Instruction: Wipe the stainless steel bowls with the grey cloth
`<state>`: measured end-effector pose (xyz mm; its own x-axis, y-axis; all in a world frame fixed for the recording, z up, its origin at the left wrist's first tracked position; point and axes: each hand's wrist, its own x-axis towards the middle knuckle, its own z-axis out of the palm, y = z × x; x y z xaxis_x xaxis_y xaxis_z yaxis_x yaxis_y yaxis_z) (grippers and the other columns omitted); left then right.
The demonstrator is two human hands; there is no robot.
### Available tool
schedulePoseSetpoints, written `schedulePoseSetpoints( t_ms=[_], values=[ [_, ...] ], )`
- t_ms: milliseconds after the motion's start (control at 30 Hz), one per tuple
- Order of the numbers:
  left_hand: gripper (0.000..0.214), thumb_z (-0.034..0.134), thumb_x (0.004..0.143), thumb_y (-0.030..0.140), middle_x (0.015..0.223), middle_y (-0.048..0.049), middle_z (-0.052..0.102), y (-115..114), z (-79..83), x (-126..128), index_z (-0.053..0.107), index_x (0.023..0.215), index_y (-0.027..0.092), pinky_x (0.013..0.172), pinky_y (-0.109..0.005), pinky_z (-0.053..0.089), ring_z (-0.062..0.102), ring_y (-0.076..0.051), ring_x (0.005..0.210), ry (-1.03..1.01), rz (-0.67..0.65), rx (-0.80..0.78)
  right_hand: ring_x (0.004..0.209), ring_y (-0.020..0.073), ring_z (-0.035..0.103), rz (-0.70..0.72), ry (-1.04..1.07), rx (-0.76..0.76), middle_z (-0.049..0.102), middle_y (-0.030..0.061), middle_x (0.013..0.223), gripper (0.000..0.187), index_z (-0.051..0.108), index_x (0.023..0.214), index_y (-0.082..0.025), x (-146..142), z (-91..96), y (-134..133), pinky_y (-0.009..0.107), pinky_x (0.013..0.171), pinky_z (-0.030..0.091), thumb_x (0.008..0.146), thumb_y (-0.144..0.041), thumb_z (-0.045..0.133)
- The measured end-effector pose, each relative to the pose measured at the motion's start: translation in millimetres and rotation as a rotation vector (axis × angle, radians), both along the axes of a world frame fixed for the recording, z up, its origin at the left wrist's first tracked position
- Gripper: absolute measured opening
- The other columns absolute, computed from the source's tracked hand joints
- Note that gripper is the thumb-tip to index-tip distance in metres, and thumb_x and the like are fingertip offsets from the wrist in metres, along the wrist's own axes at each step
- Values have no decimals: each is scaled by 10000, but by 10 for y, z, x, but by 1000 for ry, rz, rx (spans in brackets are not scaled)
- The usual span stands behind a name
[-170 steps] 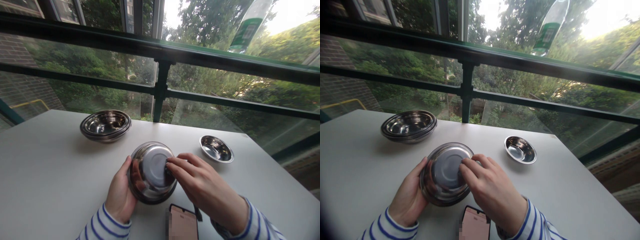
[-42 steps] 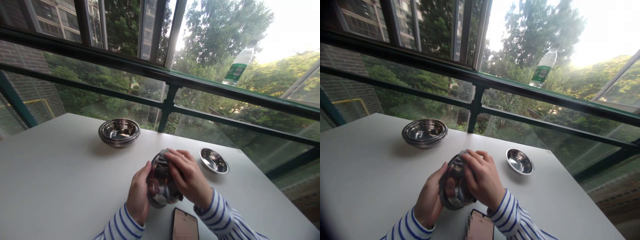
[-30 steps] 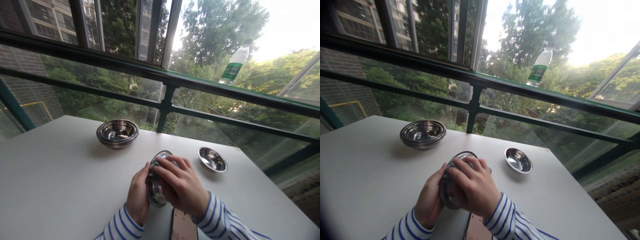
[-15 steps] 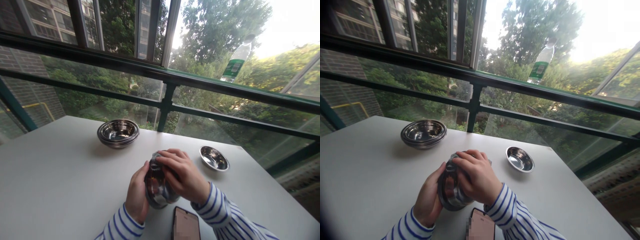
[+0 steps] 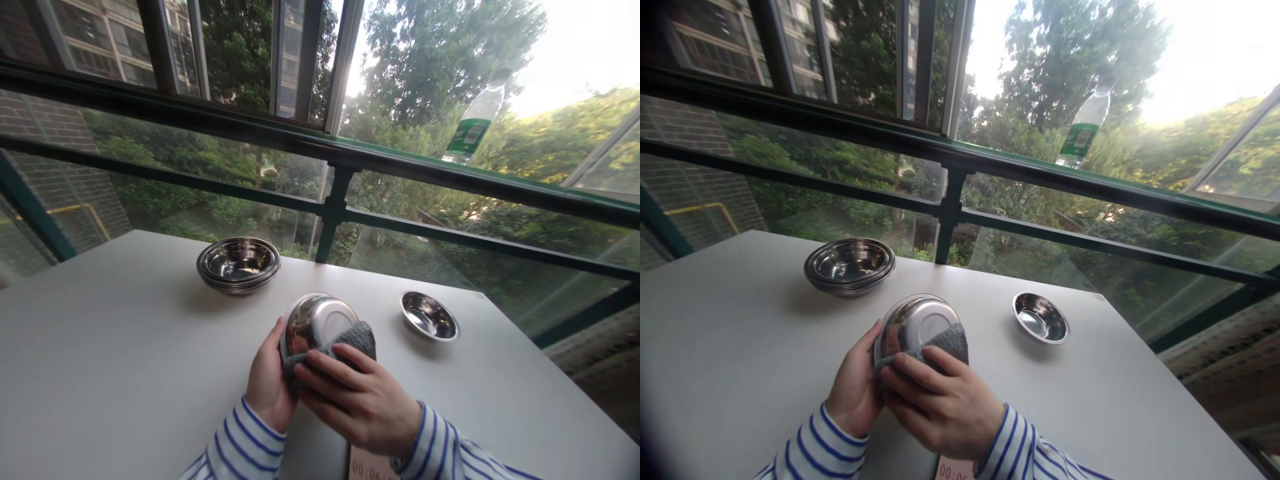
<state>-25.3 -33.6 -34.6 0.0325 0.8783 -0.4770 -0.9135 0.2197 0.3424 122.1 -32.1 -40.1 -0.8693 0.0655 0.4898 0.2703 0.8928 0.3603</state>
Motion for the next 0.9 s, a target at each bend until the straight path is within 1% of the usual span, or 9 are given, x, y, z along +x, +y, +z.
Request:
schedulePoseSetpoints(
  t_ms=[67, 200, 267, 367, 533, 633, 700, 800, 900],
  values=[
    [320, 461, 876, 238, 548, -47, 665, 6, -18, 8, 658, 666, 98, 469, -181, 521, 625, -106, 461, -30, 0, -16, 1261, 194, 395, -16, -8, -1, 537, 4, 1301, 230, 626, 1072, -185, -7, 18, 2, 370, 1041, 308, 897, -156, 480],
    [321, 469, 870, 221, 534, -58, 655, 0, -42, 4, 639, 636, 83, 461, -171, 513, 630, -108, 470, -75, -51, -46, 1274, 206, 387, -118, -7, -72, 486, 11, 1349, 270, 589, 1150, -181, -95, 65, 9, 380, 1042, 337, 917, -198, 452],
    [321, 463, 870, 217, 518, -55, 647, 1, -33, -13, 636, 636, 83, 432, -172, 502, 617, -106, 441, -53, -45, -56, 1281, 207, 382, -103, -14, -78, 489, 11, 1346, 266, 597, 1138, -181, -115, 56, 10, 383, 1050, 340, 918, -197, 449],
    [313, 464, 866, 220, 493, -41, 638, 13, -9, -36, 636, 633, 99, 397, -180, 487, 597, -108, 405, 1, 2, -66, 1264, 205, 413, -26, -3, -39, 536, 11, 1299, 238, 634, 1076, -181, -65, 13, 5, 387, 1072, 326, 899, -165, 475],
    [293, 431, 876, 208, 703, -94, 723, 50, 2, -70, 677, 766, 92, 583, -268, 564, 682, -169, 616, 27, 91, -7, 1237, 205, 452, 52, 72, 40, 589, 9, 1233, 212, 658, 1034, -184, 145, -60, 29, 402, 1109, 282, 849, -145, 562],
    [282, 424, 877, 196, 807, -98, 736, 76, -1, -103, 686, 868, 94, 667, -317, 569, 690, -190, 707, 32, 128, 35, 1246, 239, 440, 53, 124, 47, 605, 36, 1212, 221, 661, 1028, -173, 277, -115, 76, 425, 1080, 340, 815, -141, 611],
    [288, 422, 878, 201, 860, -102, 737, 86, -2, -121, 685, 921, 91, 724, -341, 561, 690, -201, 763, 55, 138, 44, 1256, 279, 420, 25, 147, 13, 596, 79, 1222, 251, 648, 1056, -152, 337, -158, 101, 457, 1035, 398, 812, -117, 605],
    [297, 418, 879, 197, 905, -101, 735, 86, -7, -134, 685, 954, 91, 806, -344, 535, 685, -199, 813, 79, 155, 35, 1276, 326, 375, -49, 206, -48, 548, 140, 1268, 291, 617, 1116, -121, 335, -213, 84, 500, 985, 437, 838, -73, 543],
    [314, 408, 882, 208, 932, -114, 731, 77, -18, -141, 682, 988, 95, 862, -396, 510, 681, -224, 851, 75, 121, 63, 1282, 322, 368, -55, 241, -55, 539, 125, 1283, 298, 614, 1126, -134, 237, -231, 13, 501, 1007, 413, 851, -70, 519]
  ],
)
